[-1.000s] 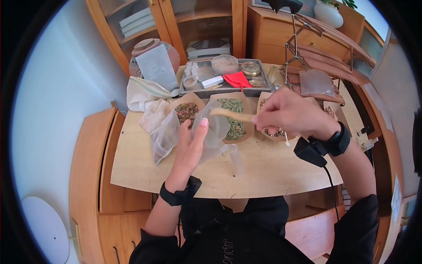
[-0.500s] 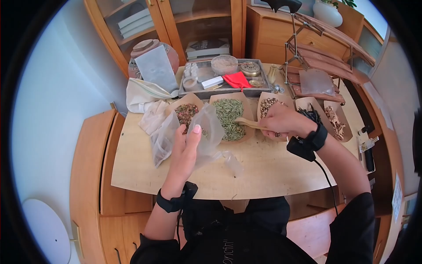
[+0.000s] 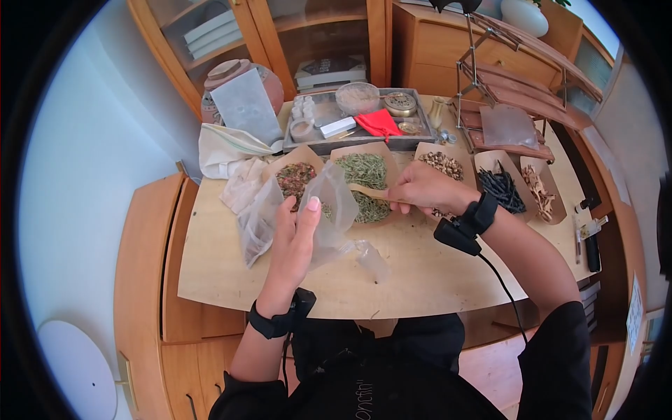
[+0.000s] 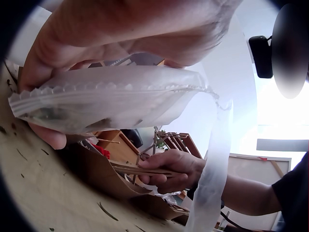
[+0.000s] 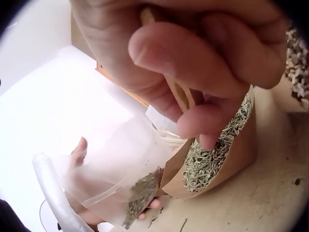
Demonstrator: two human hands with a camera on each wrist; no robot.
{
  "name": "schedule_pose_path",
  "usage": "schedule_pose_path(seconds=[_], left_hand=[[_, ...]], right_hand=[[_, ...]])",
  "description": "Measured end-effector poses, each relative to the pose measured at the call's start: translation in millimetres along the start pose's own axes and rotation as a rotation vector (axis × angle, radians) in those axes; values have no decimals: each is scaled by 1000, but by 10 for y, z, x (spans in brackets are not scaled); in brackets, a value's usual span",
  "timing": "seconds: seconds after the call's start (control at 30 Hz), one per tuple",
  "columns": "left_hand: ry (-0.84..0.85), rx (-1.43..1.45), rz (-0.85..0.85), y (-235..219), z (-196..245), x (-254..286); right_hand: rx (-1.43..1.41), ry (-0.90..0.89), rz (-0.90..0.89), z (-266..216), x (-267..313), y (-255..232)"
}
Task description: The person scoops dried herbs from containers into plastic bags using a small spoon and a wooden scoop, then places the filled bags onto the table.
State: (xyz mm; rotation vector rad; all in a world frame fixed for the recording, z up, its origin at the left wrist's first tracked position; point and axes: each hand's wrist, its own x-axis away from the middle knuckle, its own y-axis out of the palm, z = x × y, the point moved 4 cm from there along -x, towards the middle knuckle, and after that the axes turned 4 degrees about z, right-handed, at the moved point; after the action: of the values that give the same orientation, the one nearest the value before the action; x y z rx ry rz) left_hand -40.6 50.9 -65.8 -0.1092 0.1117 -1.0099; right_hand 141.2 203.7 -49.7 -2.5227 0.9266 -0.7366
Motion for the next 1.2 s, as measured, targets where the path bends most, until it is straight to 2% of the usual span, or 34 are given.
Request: schedule_pose_path(seconds=[0.17, 0.33, 0.47, 0.63, 0.7, 0.8, 0.87, 0.9, 0.97, 1.03, 1.1, 1.13, 1.2], left_hand=[[-20, -9, -6, 25, 64, 24], [-1, 3, 13, 66, 74, 5], [-19, -57, 36, 83, 69, -21], [-27, -94, 56, 99, 25, -54], [12, -50, 11, 116, 68, -53], [46, -29, 43, 138, 164, 4], [30, -48, 43, 132, 135, -1], [9, -64, 47, 129, 111, -7], [12, -30, 26, 116, 86, -19], [7, 8, 10, 90, 43, -24], [11, 3, 34, 33, 13, -24], [7, 1, 38, 6, 7, -11], [-7, -7, 29, -18, 32, 24]], right_hand=[[-183, 0, -30, 136, 5, -48], [-294, 81, 68, 130, 175, -190], [-246, 72, 101, -20, 344, -375], [-195, -43, 121, -388, 609, -612], [-194, -71, 110, -533, 690, -609], [-129, -107, 73, -726, 758, -486], [82, -121, 18, -813, 771, -344], [79, -119, 22, -808, 755, -291], [351, -213, 63, -799, 703, -192], [360, -203, 86, -799, 742, -210], [186, -250, 183, -786, 773, -297], [125, -111, 232, -774, 859, -350], [139, -54, 227, -568, 777, -392]])
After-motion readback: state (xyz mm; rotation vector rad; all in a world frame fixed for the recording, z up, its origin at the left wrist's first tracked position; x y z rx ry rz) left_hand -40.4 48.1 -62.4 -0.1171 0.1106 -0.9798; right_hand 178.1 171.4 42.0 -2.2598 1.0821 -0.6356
